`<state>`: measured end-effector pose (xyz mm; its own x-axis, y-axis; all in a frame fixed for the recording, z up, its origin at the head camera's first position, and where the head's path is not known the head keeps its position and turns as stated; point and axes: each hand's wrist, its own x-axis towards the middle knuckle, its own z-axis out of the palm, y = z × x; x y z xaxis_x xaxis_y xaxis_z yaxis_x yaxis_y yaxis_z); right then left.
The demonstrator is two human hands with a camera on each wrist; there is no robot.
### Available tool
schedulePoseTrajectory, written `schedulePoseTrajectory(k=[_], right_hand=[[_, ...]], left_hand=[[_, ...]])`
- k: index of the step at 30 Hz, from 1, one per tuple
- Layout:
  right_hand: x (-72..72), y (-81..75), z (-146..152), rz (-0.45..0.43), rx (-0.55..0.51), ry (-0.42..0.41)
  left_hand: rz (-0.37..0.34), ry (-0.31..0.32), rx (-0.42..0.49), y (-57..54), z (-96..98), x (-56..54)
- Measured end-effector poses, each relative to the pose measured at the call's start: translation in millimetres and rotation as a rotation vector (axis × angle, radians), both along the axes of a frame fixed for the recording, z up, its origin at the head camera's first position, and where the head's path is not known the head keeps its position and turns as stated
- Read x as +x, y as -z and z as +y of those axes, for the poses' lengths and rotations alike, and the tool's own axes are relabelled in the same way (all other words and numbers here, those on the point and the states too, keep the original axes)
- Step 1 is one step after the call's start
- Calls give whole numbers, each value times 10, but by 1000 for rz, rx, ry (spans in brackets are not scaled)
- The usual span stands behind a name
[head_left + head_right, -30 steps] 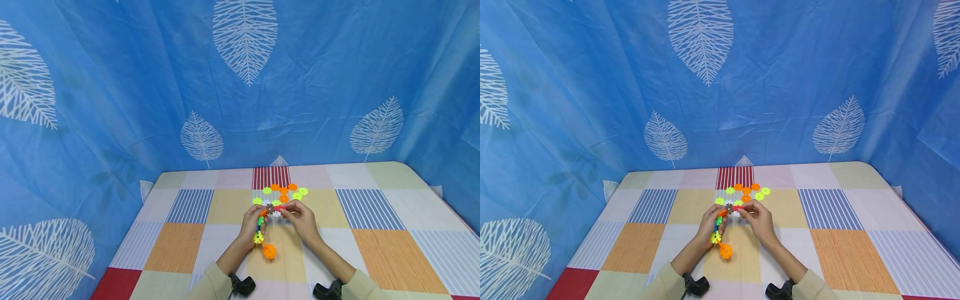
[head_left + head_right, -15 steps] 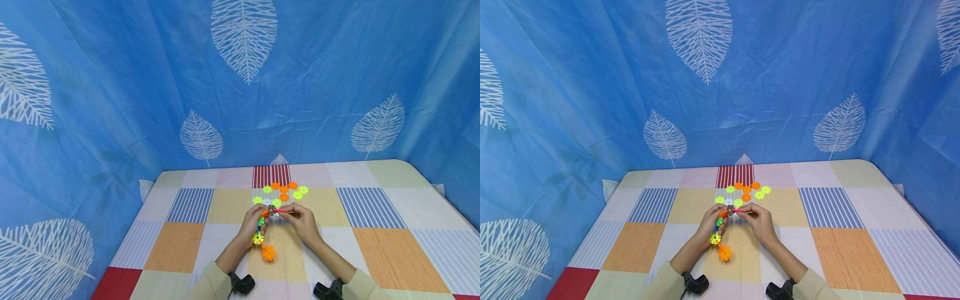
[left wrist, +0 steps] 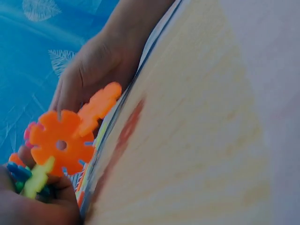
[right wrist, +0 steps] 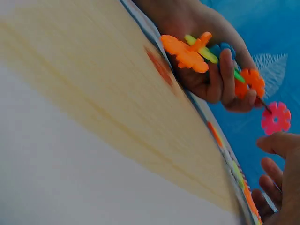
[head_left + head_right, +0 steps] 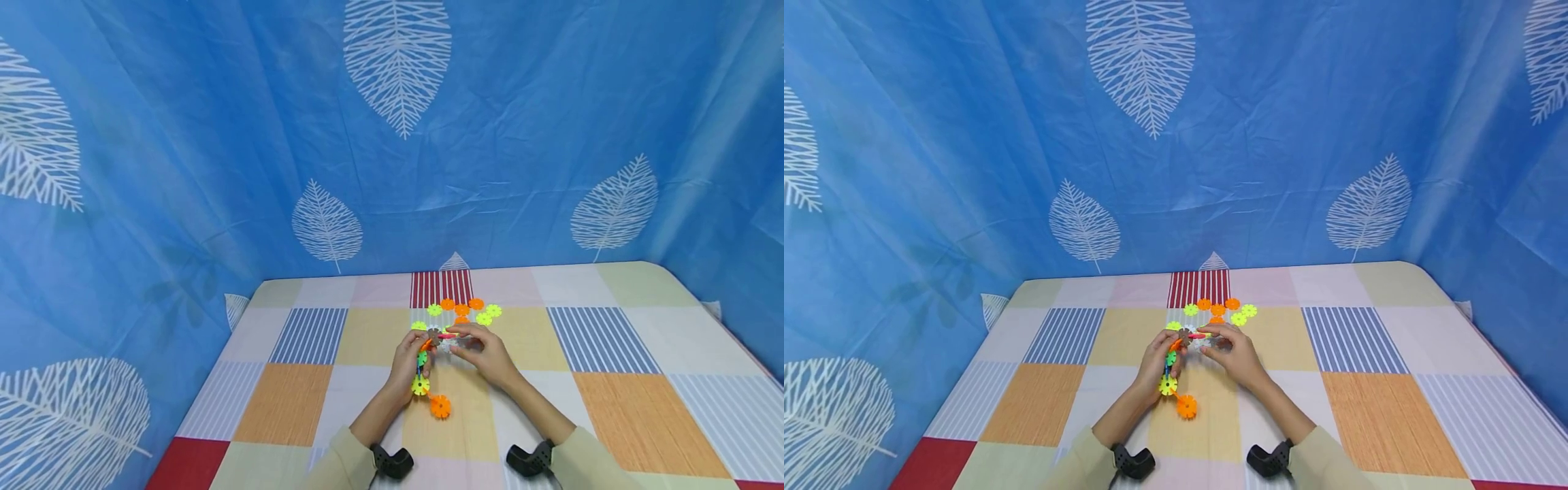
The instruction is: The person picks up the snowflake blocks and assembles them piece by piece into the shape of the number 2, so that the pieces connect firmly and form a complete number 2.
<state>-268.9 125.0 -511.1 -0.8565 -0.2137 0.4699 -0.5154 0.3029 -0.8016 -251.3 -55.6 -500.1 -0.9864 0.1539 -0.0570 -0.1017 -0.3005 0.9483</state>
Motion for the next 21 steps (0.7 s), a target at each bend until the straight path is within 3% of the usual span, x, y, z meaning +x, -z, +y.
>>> schedulePoseTrajectory(k=[5, 8, 11, 17, 21], right_hand=[[-238, 56, 9, 36, 170, 107], [-324, 79, -7, 106, 335, 168], [-348, 88, -20, 128, 391, 192], [-318, 68, -31, 27, 246, 215], [-200, 18, -48, -122, -12, 190]], left_hand=[[3, -94, 31, 6, -20, -20], [-3, -104, 40, 15, -20, -26], [-18, -107, 44, 22, -9, -33], [-43, -146, 50, 19, 10, -25], [-21, -170, 17, 29, 13, -12]])
